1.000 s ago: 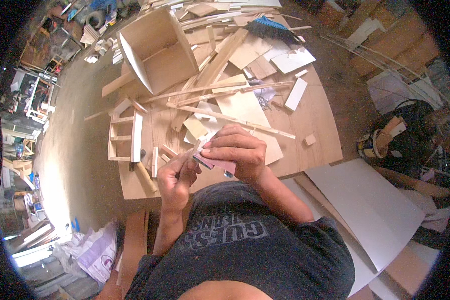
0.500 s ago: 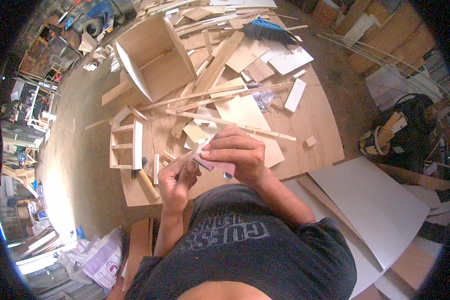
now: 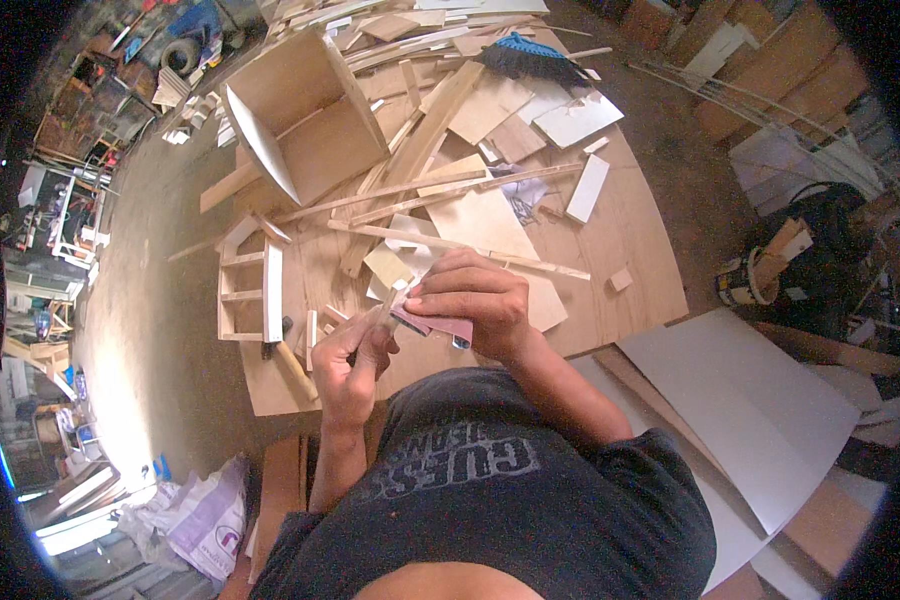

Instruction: The person cuts a small piece of wood using a hand saw and then sands the edges of the cut piece using a piece of sandpaper.

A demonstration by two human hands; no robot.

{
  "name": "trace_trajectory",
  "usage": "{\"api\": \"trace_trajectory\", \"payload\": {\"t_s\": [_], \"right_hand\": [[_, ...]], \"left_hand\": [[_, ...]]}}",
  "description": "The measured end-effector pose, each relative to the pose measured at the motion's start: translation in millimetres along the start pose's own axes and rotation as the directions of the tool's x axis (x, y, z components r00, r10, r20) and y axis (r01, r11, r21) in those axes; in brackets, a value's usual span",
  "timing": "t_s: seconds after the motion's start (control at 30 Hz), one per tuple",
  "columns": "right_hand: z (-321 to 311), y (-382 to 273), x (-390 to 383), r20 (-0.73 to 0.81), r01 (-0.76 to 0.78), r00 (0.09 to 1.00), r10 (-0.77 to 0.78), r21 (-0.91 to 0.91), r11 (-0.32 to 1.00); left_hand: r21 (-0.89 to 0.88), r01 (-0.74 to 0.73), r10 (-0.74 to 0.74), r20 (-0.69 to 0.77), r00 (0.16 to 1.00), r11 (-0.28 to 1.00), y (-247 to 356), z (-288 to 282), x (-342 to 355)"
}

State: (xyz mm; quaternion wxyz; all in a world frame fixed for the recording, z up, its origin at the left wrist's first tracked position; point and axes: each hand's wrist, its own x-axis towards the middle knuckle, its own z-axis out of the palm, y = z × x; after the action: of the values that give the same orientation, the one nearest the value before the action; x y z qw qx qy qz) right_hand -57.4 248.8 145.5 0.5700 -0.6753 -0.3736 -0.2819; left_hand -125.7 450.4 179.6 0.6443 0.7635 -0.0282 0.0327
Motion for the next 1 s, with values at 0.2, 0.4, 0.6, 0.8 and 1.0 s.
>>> {"api": "trace_trajectory", "payload": {"t_s": [0.2,0.4,0.6,0.8,1.0], "right_hand": [[1.4,-4.1,2.6,-0.009,-0.008,1.0,0.008,0.003,1.0],[2.0,-8.0,3.0,-0.019,-0.018,1.0,0.018,0.006,1.0],[1.5,2.2,-7.2,-0.034,-0.082,0.996,0.08,-0.064,0.995],[0.9,3.1,-6.0,-0.03,-0.024,0.999,0.025,0.003,1.0],[1.2,-6.3,2.8,-0.062,0.007,0.998,-0.001,0.107,0.994]], "left_hand": [[0.026,-0.045,0.045,-0.011,0.999,0.999,2.0,1.5,2.5],[0.017,0.022,-0.022,-0.011,1.0,1.0,-0.3,2.4,1.6],[-0.012,0.027,-0.027,-0.027,0.999,1.0,1.1,2.1,2.6],[0.067,-0.068,0.068,0.008,0.998,0.995,1.7,2.2,4.9],[-0.021,-0.012,0.012,-0.001,1.0,1.0,3.7,6.6,3.7]]}}
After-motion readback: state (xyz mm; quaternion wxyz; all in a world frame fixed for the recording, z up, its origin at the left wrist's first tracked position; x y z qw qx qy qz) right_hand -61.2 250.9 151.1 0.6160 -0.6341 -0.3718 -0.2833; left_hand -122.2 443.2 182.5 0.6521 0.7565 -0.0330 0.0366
